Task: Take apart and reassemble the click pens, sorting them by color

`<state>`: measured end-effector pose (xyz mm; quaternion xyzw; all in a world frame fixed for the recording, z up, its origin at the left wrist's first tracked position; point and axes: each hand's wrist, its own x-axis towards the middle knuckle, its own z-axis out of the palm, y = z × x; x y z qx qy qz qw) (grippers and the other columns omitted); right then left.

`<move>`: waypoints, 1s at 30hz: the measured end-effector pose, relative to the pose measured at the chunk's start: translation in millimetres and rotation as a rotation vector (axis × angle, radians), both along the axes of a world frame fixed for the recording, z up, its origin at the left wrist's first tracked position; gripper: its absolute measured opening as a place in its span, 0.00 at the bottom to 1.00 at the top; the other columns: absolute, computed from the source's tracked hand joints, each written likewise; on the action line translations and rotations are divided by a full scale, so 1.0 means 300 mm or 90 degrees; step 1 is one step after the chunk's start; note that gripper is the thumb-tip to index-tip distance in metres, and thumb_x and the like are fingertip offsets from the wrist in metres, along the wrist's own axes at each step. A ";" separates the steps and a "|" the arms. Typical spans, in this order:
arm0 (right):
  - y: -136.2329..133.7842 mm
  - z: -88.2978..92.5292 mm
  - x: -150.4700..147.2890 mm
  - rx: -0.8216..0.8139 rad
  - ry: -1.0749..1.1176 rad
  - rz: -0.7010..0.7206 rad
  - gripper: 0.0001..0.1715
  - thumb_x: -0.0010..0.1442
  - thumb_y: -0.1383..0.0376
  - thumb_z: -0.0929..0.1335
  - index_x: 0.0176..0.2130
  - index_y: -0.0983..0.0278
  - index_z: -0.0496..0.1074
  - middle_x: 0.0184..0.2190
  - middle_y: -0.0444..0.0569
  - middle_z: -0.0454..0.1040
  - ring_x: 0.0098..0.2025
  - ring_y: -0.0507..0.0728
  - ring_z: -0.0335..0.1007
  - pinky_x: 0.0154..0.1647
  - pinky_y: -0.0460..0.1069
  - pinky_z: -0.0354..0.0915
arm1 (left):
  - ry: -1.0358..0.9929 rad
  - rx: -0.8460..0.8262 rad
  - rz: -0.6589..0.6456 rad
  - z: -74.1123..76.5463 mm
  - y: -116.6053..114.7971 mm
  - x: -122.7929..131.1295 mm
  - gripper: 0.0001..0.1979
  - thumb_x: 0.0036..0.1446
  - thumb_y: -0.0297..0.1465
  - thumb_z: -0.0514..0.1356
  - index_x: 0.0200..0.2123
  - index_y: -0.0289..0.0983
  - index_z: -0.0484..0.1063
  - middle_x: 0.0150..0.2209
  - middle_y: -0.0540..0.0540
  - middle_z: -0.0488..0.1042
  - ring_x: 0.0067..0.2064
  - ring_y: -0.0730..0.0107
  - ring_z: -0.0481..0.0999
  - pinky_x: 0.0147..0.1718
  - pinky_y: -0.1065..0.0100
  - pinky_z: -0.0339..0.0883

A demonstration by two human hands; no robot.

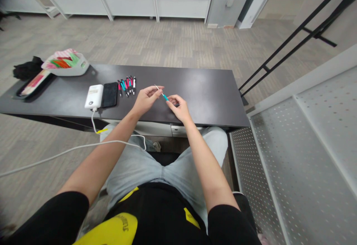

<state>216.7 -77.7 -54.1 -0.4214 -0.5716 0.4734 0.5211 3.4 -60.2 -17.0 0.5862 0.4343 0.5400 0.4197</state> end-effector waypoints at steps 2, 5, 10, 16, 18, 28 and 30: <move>0.001 -0.003 -0.001 -0.005 -0.002 -0.004 0.23 0.54 0.39 0.88 0.38 0.48 0.86 0.39 0.49 0.87 0.41 0.67 0.80 0.55 0.66 0.81 | -0.039 -0.007 -0.009 -0.001 0.002 0.007 0.25 0.62 0.56 0.85 0.44 0.41 0.92 0.41 0.41 0.92 0.39 0.58 0.88 0.41 0.59 0.83; 0.002 -0.007 0.000 -0.010 -0.006 -0.006 0.21 0.55 0.40 0.87 0.38 0.48 0.87 0.39 0.48 0.87 0.41 0.67 0.80 0.55 0.66 0.81 | -0.069 -0.001 -0.016 0.007 0.002 0.016 0.27 0.59 0.57 0.86 0.40 0.42 0.88 0.41 0.40 0.92 0.42 0.56 0.90 0.44 0.59 0.84; 0.002 -0.011 0.002 -0.010 -0.007 -0.010 0.19 0.57 0.42 0.86 0.39 0.48 0.87 0.39 0.48 0.87 0.41 0.65 0.81 0.54 0.65 0.82 | -0.051 -0.034 -0.022 0.029 0.003 0.018 0.28 0.59 0.58 0.87 0.38 0.42 0.86 0.40 0.41 0.93 0.43 0.56 0.91 0.47 0.58 0.85; 0.003 -0.011 0.000 -0.022 -0.003 -0.018 0.23 0.56 0.38 0.86 0.39 0.48 0.87 0.39 0.48 0.88 0.41 0.66 0.81 0.56 0.66 0.82 | -0.050 -0.001 -0.008 0.022 0.001 0.014 0.25 0.63 0.55 0.86 0.38 0.43 0.83 0.41 0.42 0.93 0.44 0.54 0.93 0.50 0.56 0.87; 0.004 -0.013 0.000 -0.023 -0.008 -0.014 0.24 0.56 0.37 0.86 0.39 0.48 0.87 0.39 0.48 0.88 0.41 0.67 0.81 0.57 0.66 0.82 | -0.034 0.018 0.009 0.022 -0.004 0.016 0.20 0.66 0.49 0.84 0.39 0.43 0.84 0.42 0.43 0.93 0.45 0.55 0.94 0.53 0.55 0.88; -0.001 -0.016 0.005 0.014 -0.035 0.019 0.21 0.62 0.39 0.85 0.41 0.48 0.86 0.40 0.49 0.87 0.42 0.67 0.84 0.54 0.65 0.84 | 0.039 0.041 0.034 0.037 -0.020 0.021 0.12 0.70 0.43 0.81 0.42 0.44 0.87 0.44 0.45 0.94 0.44 0.57 0.93 0.53 0.57 0.87; -0.002 -0.012 0.004 0.019 -0.033 0.019 0.20 0.63 0.39 0.84 0.41 0.48 0.85 0.40 0.49 0.87 0.41 0.67 0.83 0.54 0.66 0.83 | 0.016 0.037 0.018 0.032 -0.016 0.021 0.17 0.69 0.48 0.82 0.41 0.43 0.87 0.44 0.43 0.94 0.45 0.56 0.93 0.53 0.56 0.87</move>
